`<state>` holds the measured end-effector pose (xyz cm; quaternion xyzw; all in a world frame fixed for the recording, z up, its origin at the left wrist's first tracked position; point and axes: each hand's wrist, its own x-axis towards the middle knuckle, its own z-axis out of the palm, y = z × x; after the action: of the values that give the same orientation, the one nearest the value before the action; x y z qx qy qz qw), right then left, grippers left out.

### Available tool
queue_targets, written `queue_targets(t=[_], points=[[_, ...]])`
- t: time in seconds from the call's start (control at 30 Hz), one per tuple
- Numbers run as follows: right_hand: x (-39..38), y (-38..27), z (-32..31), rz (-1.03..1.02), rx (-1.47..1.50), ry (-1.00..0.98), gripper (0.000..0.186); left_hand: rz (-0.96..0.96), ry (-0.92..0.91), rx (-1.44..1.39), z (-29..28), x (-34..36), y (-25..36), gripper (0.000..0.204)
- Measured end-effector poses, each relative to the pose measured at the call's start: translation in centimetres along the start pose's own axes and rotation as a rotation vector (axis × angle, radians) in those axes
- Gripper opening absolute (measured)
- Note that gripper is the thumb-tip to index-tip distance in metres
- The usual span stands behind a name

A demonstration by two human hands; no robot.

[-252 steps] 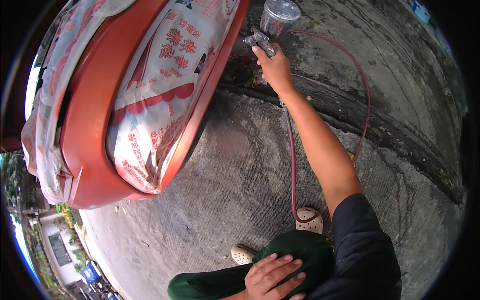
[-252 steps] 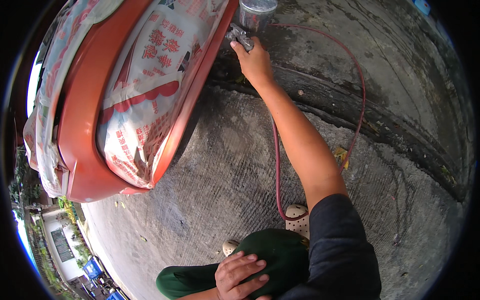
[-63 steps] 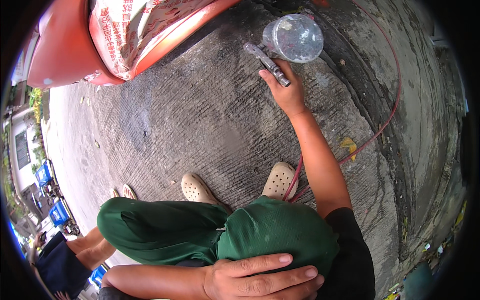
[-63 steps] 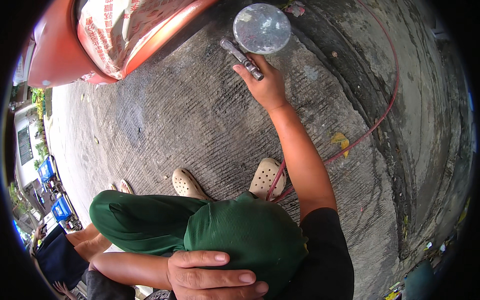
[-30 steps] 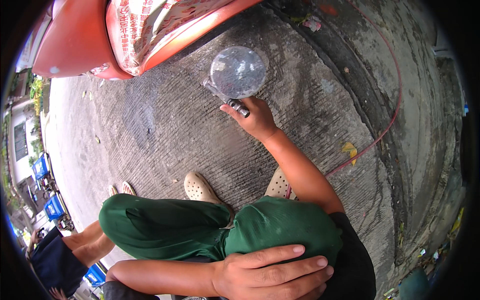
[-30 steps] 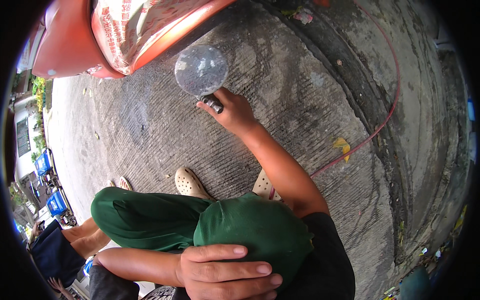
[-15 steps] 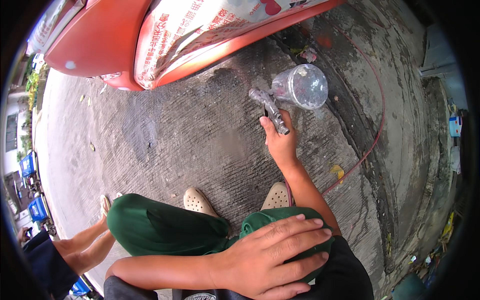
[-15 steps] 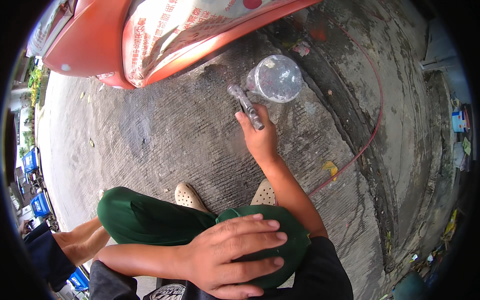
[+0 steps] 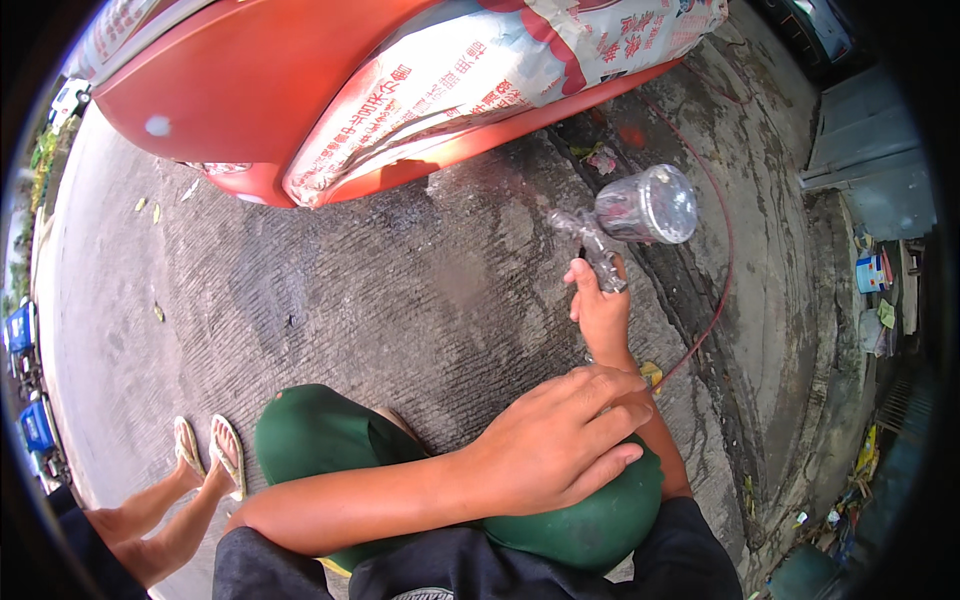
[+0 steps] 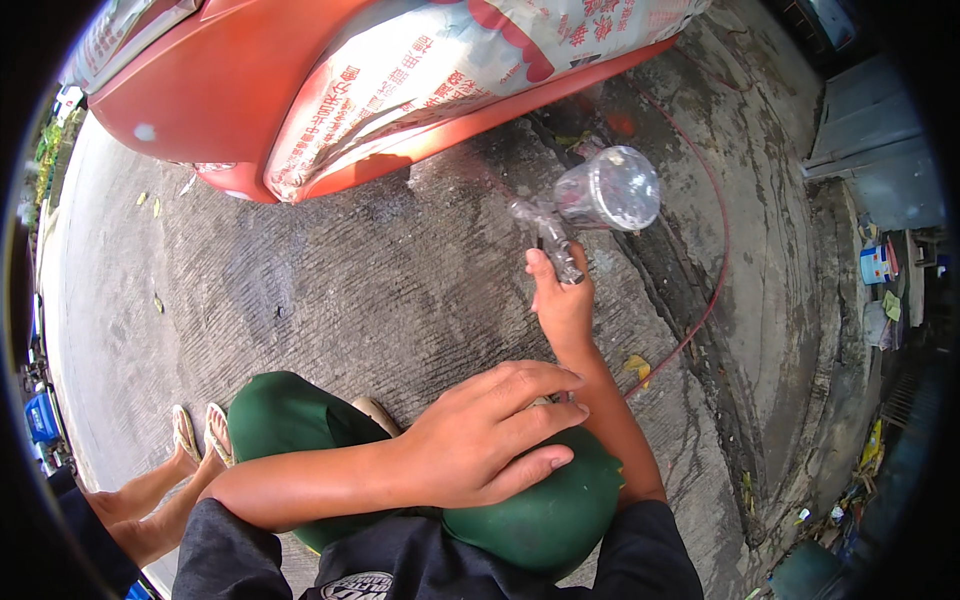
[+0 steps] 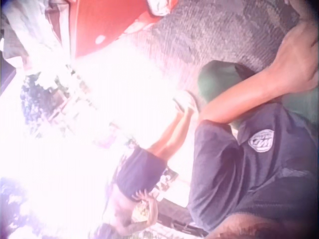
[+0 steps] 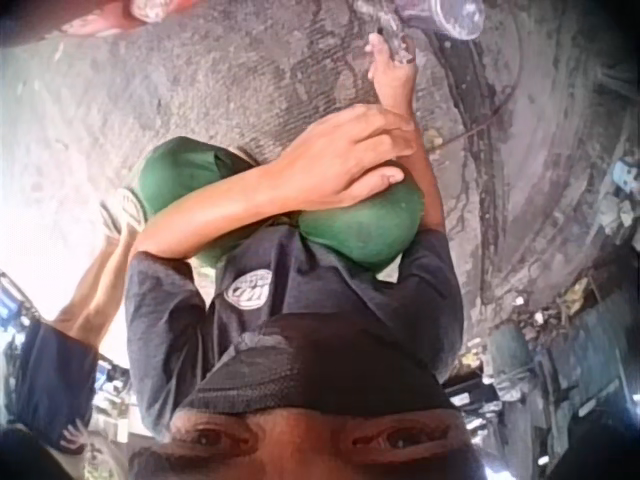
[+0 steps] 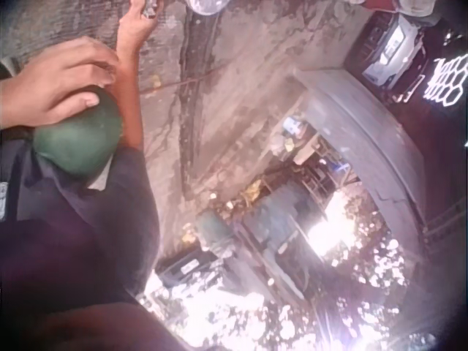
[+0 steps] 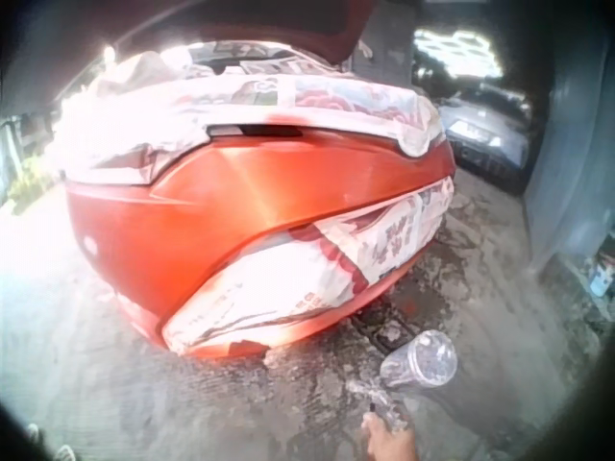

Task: The person uses a spray gun to apply a coat of paint to a red car bumper. The bumper is partially covered with newspaper to protect adjacent areas. The person moves around the bumper, spraying different sections while kneeling and standing.

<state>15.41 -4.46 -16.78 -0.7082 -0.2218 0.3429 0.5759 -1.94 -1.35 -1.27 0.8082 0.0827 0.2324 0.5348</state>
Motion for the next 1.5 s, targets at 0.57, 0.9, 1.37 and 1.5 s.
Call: queue_targets(t=[0.57, 0.9, 1.37, 1.5], points=[[-1.1, -5.0, 5.7, 0.079, -0.041, -0.249, 0.034, 0.050, 0.082, -0.065, -2.1, -0.2, -1.4, 0.030], [-0.5, -4.4, 6.5, 0.003, -0.018, -0.274, 0.033, 0.103, 0.100, -0.134, -1.4, -0.5, -0.4, 0.027], [-0.3, -8.2, 1.0, 0.009, -0.236, -0.001, 0.033, 0.313, 0.161, -0.238, -1.0, -1.7, 4.8, 0.027], [-2.2, -7.6, 5.7, 0.020, -0.171, -0.127, 0.032, 0.350, 0.169, -0.297, -1.2, -1.6, 5.7, 0.027]])
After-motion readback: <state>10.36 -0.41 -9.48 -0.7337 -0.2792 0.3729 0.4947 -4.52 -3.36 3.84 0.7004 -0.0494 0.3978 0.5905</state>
